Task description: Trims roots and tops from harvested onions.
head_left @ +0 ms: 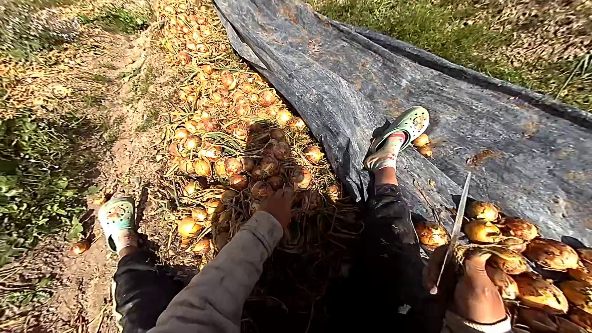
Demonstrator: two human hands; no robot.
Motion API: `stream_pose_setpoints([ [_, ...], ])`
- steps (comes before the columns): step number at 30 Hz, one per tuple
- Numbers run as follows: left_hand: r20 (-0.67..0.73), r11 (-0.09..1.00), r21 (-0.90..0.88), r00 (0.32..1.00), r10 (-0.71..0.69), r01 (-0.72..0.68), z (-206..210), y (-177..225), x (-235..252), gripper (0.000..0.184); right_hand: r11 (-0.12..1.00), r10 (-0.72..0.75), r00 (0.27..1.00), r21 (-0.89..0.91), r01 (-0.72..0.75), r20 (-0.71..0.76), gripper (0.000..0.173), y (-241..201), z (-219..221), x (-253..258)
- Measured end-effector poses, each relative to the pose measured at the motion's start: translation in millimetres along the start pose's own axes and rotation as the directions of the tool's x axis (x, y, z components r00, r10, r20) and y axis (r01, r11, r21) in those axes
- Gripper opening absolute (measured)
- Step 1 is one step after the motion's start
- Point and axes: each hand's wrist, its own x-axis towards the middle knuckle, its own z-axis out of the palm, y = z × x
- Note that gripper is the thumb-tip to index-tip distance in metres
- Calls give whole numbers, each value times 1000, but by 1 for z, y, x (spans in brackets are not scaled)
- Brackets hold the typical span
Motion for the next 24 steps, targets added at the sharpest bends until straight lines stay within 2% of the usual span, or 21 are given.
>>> stream_pose_setpoints([
  [2,181,988,155,982,-46,17,3,-46,12,46,980,200,980,31,-199,-16,57,19,11,-20],
  [5,310,960,256,950,27,-111,4,-84,14,53,917,399,916,-5,-399,44,50,34,32,-45],
  [8,288,948,307,958,-5,-88,17,-95,19,57,883,468,867,-121,-453,169,43,33,48,-56],
  [10,228,964,267,973,-45,-18,19,-98,22,49,881,472,856,-154,-448,212,38,32,54,-56],
  [12,155,972,233,987,-53,15,18,-98,16,56,878,477,848,-167,-449,231,35,33,56,-58],
  [14,29,996,93,999,-18,15,20,-91,-1,73,866,499,827,-191,-463,258,32,37,57,-58],
  [15,-19,999,-42,1000,5,-6,20,-84,-14,77,856,515,810,-214,-470,280,30,40,58,-58],
  [18,-160,878,-452,982,95,-159,24,-55,-57,75,839,538,769,-315,-444,346,31,46,69,-55],
  [20,-247,749,-599,955,162,-282,33,-39,-78,71,848,504,782,-379,-370,366,52,46,81,-53],
  [22,-233,609,-723,945,229,-326,44,-25,-92,73,867,428,823,-426,-258,374,74,43,92,-52],
  [24,-201,527,-776,927,316,-348,52,-13,-101,74,891,327,867,-428,-151,376,76,38,99,-52],
])
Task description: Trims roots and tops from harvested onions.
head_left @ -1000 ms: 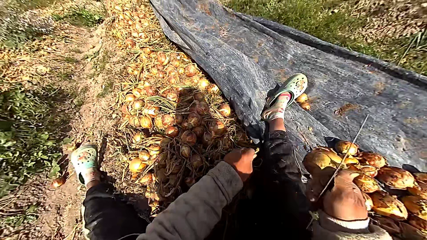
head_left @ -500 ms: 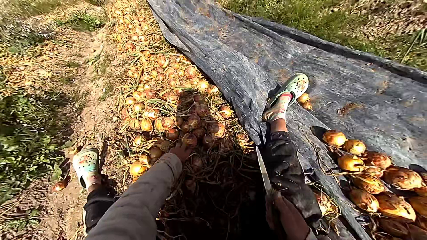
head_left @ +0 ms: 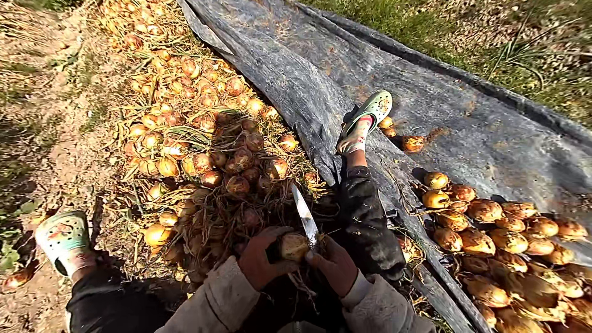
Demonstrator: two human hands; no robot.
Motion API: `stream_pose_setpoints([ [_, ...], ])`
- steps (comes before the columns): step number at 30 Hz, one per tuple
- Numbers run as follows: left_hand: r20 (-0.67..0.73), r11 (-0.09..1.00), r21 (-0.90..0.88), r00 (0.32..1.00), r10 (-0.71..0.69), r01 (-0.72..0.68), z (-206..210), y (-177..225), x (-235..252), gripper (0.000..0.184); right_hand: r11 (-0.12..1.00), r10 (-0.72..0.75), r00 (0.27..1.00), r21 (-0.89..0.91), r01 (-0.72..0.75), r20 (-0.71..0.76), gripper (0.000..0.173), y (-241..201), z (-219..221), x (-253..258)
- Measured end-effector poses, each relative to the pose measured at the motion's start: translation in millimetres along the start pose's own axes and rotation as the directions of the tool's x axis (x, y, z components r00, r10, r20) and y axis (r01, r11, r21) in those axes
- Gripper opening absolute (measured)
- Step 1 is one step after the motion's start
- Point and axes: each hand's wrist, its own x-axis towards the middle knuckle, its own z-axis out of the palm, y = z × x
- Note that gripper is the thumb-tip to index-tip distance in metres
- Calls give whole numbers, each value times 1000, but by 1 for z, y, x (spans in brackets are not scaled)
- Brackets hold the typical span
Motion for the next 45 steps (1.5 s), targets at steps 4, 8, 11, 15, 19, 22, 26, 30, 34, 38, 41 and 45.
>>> stream_pose_setpoints([
  [4,127,999,-38,991,34,-30,10,1,-6,70,998,-36,999,-51,36,-4,57,-2,-4,-5],
  [8,232,1000,15,973,2,-6,14,0,-14,70,996,92,987,4,-94,129,48,9,-6,-12],
  [11,185,993,91,981,53,-71,28,-7,-26,68,966,229,944,61,-249,239,36,14,-5,-15],
  [15,13,947,106,952,-305,302,29,-10,-14,64,925,312,893,110,-363,325,28,21,0,-19],
  [19,-225,798,-473,825,-519,374,39,-9,33,36,863,438,888,212,-459,140,36,32,-6,-6],
  [22,-128,771,-621,952,-278,142,57,28,61,54,803,547,837,291,-520,-12,47,43,-6,7],
  [26,216,862,-419,890,401,-287,70,74,80,44,864,190,978,459,-206,80,42,98,-16,14],
  [30,299,878,465,954,-33,-115,7,52,126,40,741,527,848,459,-490,53,52,49,-6,7],
  [34,-156,588,722,914,-375,364,-89,-48,165,44,734,528,845,456,-503,82,49,49,-1,7],
  [38,-217,553,702,875,-433,448,-124,-100,149,67,755,515,849,407,-514,115,47,52,2,9],
  [41,-175,426,791,829,-531,440,-126,-81,146,76,761,519,846,383,-523,124,45,54,3,13],
  [45,-19,343,918,888,-460,197,-116,-60,135,86,768,559,821,302,-565,114,44,48,5,15],
])
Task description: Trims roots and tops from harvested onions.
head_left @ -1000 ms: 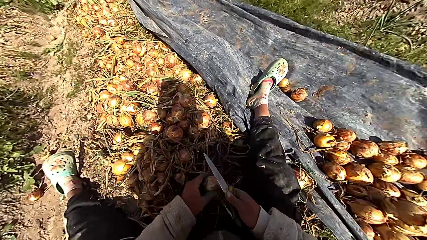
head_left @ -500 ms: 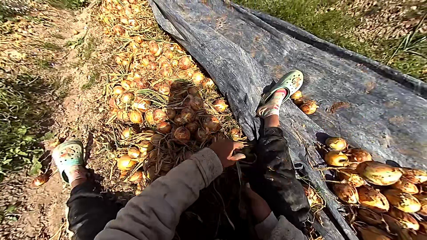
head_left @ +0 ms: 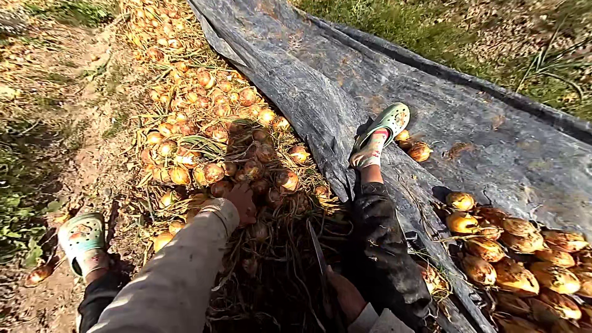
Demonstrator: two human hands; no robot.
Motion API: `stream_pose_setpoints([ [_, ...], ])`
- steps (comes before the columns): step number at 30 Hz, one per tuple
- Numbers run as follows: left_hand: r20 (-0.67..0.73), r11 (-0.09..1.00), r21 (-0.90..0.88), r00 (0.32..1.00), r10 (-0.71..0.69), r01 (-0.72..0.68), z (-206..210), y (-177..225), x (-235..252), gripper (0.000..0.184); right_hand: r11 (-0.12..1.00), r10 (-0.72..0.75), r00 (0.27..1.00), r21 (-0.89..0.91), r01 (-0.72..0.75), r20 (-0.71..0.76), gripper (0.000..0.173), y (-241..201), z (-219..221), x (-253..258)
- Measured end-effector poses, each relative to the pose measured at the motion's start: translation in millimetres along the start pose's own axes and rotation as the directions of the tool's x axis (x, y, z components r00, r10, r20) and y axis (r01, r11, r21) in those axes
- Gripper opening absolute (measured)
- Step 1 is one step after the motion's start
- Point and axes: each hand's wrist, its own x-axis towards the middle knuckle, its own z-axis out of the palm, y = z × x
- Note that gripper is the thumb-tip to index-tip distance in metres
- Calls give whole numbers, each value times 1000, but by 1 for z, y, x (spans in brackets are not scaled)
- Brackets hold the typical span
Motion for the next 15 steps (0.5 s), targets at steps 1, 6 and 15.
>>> stream_pose_setpoints([
  [1,14,999,25,999,38,-39,0,3,-3,90,1000,2,1000,-11,-2,-3,44,-1,1,0],
  [6,148,991,115,988,52,-70,0,-3,-27,89,1000,8,1000,-12,-7,8,43,0,1,1],
  [15,157,916,-281,956,-249,285,-25,0,-84,40,999,12,1000,-53,-11,9,43,-4,3,-1],
])
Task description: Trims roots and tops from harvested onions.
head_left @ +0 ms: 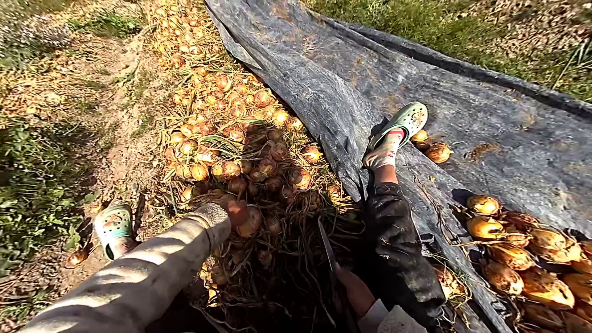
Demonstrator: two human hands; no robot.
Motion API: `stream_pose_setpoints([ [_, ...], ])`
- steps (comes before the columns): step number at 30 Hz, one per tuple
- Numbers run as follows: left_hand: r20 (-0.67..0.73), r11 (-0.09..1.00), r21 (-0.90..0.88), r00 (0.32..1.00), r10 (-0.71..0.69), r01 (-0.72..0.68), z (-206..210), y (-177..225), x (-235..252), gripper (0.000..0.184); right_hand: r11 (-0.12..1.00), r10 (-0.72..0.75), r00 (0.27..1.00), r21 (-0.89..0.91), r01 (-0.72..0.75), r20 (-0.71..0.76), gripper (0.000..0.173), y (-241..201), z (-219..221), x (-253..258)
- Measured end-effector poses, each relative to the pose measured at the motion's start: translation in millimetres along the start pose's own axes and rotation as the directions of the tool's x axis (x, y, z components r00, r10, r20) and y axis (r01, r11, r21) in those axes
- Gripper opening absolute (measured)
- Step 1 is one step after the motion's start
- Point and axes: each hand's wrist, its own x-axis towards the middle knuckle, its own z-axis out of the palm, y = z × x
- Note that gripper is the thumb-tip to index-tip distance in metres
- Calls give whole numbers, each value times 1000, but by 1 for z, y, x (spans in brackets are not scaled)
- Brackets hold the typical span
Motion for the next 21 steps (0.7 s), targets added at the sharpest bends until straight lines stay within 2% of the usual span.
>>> stream_pose_setpoints([
  [1,13,991,122,998,62,-63,0,-3,1,36,1000,-2,1000,-7,2,2,43,0,0,0],
  [3,19,867,418,956,292,-273,2,-17,6,26,1000,-7,1000,-20,7,0,43,0,0,-1],
  [5,-119,730,544,824,555,-413,10,-35,12,18,1000,-14,1000,-21,14,-1,42,2,-1,-2],
  [6,-228,715,535,738,635,-450,13,-39,10,14,1000,-23,1000,-14,23,3,42,3,-2,-3],
  [8,-459,688,475,512,726,-549,19,-39,1,5,999,-36,999,15,36,16,40,3,-2,-5],
  [9,-528,671,413,439,727,-615,21,-36,-9,4,998,-50,998,36,49,29,39,2,-2,-7],
  [11,-665,648,257,355,657,-717,32,-23,-32,13,989,-130,987,83,122,98,33,1,-1,-12],
  [12,-727,646,158,354,588,-747,40,-12,-46,19,976,-199,970,112,185,140,32,-1,0,-15],
  [13,-760,642,12,410,504,-767,48,0,-63,24,956,-280,944,144,257,175,37,-2,1,-17],
  [14,-766,614,-148,483,425,-775,57,10,-76,27,926,-365,913,168,337,182,53,-5,4,-19],
  [15,-734,538,-337,573,363,-773,68,20,-86,28,884,-461,872,171,435,165,76,-8,6,-23],
  [17,-579,300,-702,763,288,-646,88,38,-103,22,749,-662,742,117,652,108,101,-17,8,-34],
  [18,-484,192,-821,834,265,-538,95,45,-109,23,667,-745,662,62,743,85,105,-21,7,-39],
  [19,-410,117,-887,877,250,-448,101,49,-113,27,602,-797,601,0,798,59,104,-24,4,-44],
  [21,-332,91,-926,905,267,-367,107,50,-116,30,488,-867,495,-111,866,52,94,-27,-3,-47],
])
